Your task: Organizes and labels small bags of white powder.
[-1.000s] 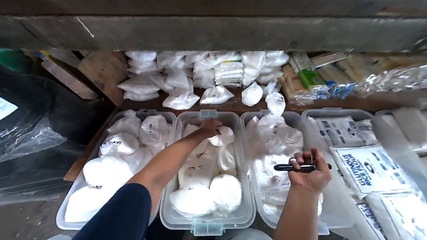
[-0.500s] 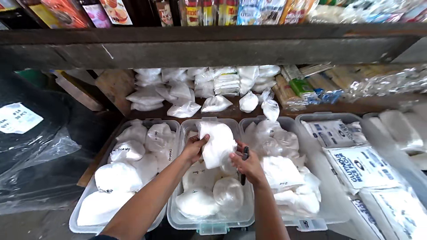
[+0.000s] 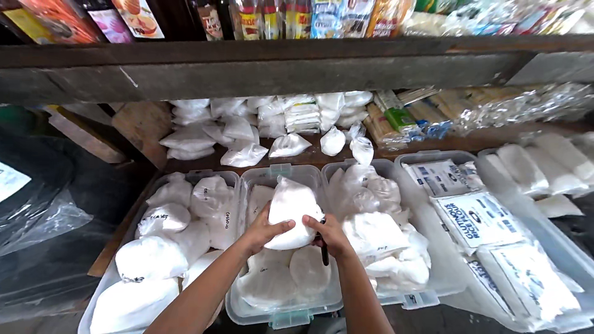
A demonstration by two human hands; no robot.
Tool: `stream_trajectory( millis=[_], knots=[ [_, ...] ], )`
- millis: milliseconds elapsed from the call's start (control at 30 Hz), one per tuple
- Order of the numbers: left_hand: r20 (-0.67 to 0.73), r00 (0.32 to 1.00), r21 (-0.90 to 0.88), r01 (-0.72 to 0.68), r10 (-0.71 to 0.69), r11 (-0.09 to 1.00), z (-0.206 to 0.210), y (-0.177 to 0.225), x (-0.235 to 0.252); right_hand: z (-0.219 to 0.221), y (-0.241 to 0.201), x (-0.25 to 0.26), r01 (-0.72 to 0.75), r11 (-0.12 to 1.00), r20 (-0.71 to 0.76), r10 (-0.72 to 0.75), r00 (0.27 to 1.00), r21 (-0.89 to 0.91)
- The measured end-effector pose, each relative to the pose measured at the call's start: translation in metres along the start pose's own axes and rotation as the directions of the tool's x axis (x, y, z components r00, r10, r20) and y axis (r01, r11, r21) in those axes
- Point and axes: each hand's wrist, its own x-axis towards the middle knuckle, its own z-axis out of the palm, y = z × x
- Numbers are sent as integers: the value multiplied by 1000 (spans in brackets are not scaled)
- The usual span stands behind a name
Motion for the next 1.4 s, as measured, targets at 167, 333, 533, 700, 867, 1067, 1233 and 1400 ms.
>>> stream_trajectory(
  millis=[167,333,533,700,867,1067,1233,1400],
  knots=[
    [-10,988,789,-88,156,608,11,8,-29,6,1,7,-60,998,-205,58,977,-6],
    [154,790,968,-242,593,71,38,-29,-15,19,1,3,20,999,-301,-7,954,39],
    [-300,867,464,-233,399,854,-2,-5,27,-3,-20,-19,302,928,-198,-261,945,217],
    [-334,942,-217,-55,-22,975,-12,-4,17,-19,-3,5,258,950,-431,-309,848,-174],
    [-63,992,-355,82,-111,931,-5,-3,-4,3,-7,-3,112,994,-272,-112,956,-16],
    [-82,997,-205,-29,12,978,4,9,-7,1,-7,-14,243,970,-226,-240,944,-17],
    [-92,995,-355,9,-45,935,23,8,2,-1,-15,-22,352,934,-325,-350,879,-54],
    [-119,992,-393,-1,-50,920,25,17,1,0,-22,-27,319,906,-367,-407,836,-278]
  ],
)
